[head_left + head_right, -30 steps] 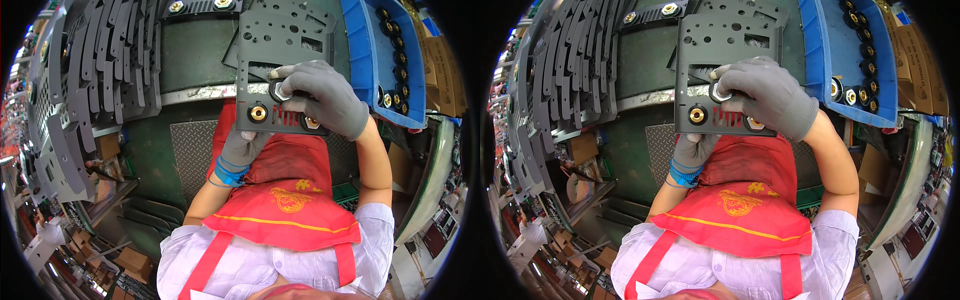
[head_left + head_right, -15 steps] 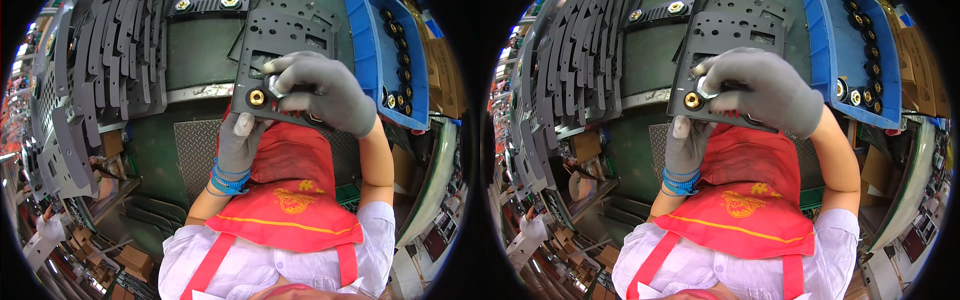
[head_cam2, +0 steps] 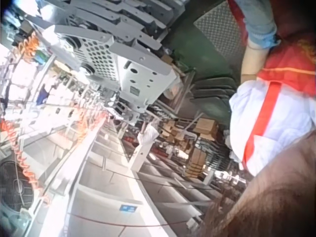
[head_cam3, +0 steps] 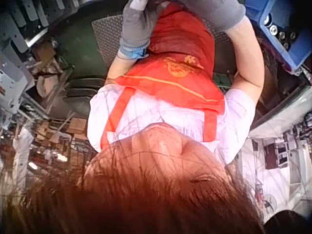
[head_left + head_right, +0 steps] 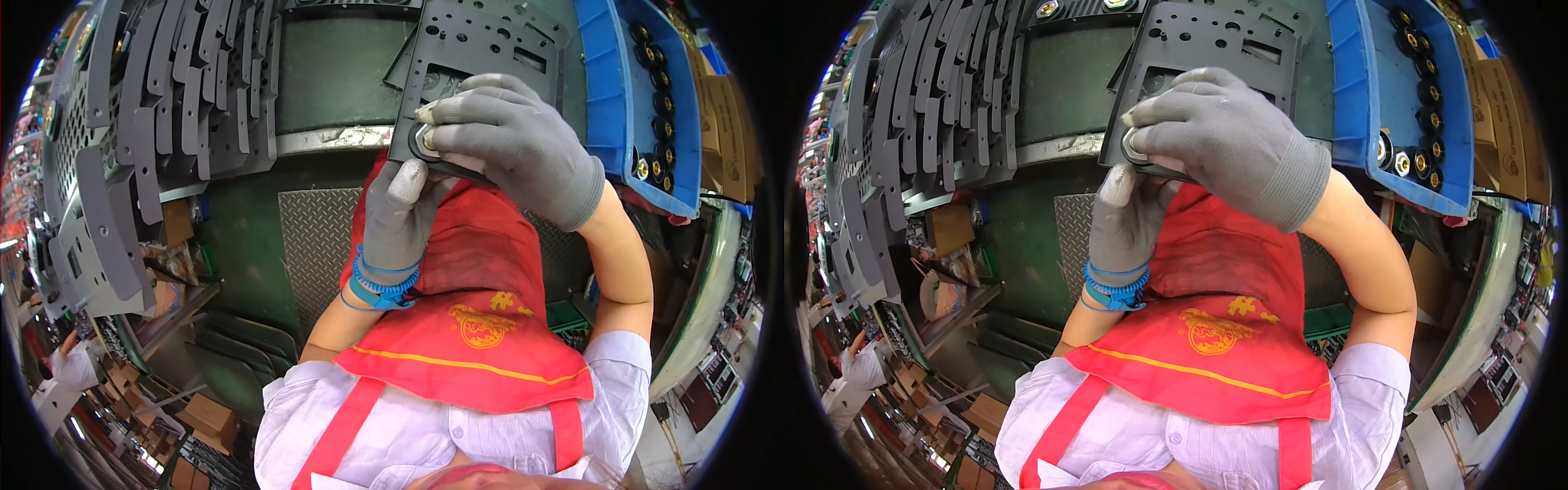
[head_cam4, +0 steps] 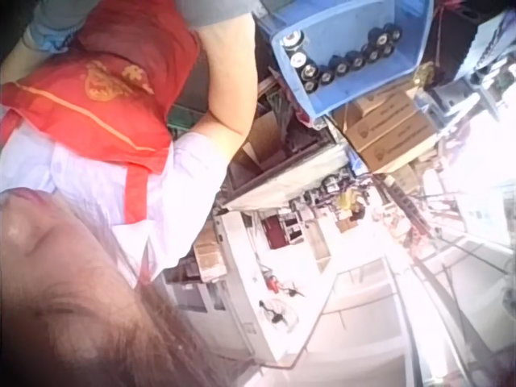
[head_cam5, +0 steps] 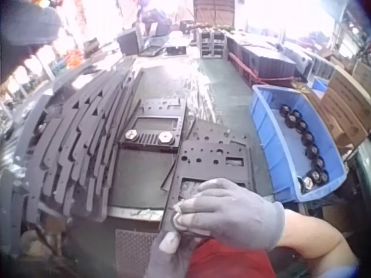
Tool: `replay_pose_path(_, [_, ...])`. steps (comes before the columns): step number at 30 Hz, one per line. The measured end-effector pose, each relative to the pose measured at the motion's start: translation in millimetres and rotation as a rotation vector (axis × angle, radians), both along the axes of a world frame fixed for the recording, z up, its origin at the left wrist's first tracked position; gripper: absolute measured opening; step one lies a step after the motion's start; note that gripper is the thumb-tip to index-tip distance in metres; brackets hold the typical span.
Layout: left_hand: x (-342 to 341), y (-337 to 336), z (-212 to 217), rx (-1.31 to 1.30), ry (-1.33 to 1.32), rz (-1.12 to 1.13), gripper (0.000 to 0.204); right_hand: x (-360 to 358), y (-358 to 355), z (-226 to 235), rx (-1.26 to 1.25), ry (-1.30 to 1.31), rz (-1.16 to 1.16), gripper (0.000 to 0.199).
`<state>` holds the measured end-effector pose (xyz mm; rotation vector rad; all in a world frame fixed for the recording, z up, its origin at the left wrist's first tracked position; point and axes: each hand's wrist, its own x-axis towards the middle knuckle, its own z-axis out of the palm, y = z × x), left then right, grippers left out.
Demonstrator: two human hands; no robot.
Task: The person inserts brass-colored threaded inserts into holes on gray metal plates and secures them with white hexagonal nuts. The person handles the plates and fasteners by hand, repeatedly picking up components from a blue bin and a stack of plates, and placing the assembled units back on the table.
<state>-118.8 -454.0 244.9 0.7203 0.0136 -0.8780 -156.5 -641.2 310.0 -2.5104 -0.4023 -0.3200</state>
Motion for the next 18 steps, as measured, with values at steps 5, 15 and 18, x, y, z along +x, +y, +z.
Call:
replay_pose_path(5, [3.2, -0.8, 1.0, -0.01, -0.005, -0.005, 0.044, 3.1, 2.1, 1.3, -0.066, -0.089, -0.022, 0.028])
replay_pose_path(15, [4.6, 1.3, -2.9, -0.038, 0.008, -0.004, 0.044, 2.9, 0.2, 5.2, -0.12, -0.047, -0.031, 0.03])
replay_pose_path(18, [5.5, 2.5, -5.3, -0.015, -0.034, -0.047, 0.044, 3.8, 1.2, 3.0, -0.115, -0.012, -0.037, 0.019])
